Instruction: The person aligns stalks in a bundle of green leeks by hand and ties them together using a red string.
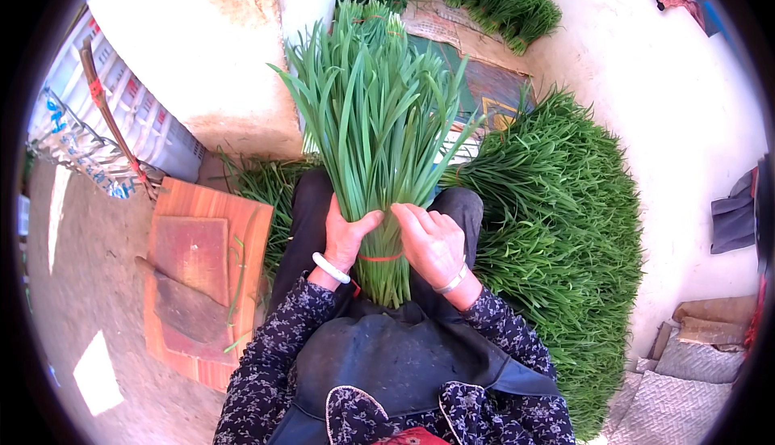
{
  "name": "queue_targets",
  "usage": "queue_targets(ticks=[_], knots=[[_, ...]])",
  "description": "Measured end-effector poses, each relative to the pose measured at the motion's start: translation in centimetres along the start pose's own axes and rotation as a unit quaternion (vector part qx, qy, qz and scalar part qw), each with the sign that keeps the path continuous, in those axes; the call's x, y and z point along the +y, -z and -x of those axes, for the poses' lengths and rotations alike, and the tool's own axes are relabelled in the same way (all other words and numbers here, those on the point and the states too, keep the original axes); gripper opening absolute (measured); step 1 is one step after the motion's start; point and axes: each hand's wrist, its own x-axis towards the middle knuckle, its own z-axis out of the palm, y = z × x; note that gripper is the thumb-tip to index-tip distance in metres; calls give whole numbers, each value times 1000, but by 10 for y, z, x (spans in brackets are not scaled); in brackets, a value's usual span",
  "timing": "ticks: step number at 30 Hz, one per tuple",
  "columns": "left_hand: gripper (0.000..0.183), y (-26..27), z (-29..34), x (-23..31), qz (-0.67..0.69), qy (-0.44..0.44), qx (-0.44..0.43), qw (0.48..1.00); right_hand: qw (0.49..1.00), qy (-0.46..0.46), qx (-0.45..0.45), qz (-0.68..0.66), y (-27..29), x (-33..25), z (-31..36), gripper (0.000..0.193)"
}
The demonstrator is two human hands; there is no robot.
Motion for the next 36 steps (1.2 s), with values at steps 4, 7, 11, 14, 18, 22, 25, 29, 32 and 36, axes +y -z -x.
queue_targets(ticks=[4,7,11,14,18,22,25,29,32,36], knots=[[56,2,-1,-3,4,5,1,1000,999,-30,11,4,-1,0,5,38],[57,2,-1,-5,-6,6,3,1000,997,-72,2,-29,-1,0,-4,30],[58,-1,-2,-3,-11,13,-4,1000,994,-93,-2,-50,4,16,-34,27],[58,-3,-2,-1,-11,7,-11,1000,994,-100,-33,21,6,40,-73,24],[60,-1,-5,-4,-38,-13,-26,999,996,-49,-26,71,5,83,-113,19],[61,1,-6,-6,-27,-8,-33,999,992,-14,-96,83,5,100,-128,19],[62,1,-5,-4,-2,2,-36,999,985,7,-142,100,5,102,-128,17],[61,1,-5,-5,8,-4,-38,999,986,53,-128,97,12,105,-123,15],[62,1,-6,-7,-6,-1,-45,999,997,53,-59,-6,7,114,-119,14],[61,3,-5,-6,17,9,-53,998,934,-191,-85,-290,3,102,-115,11]])
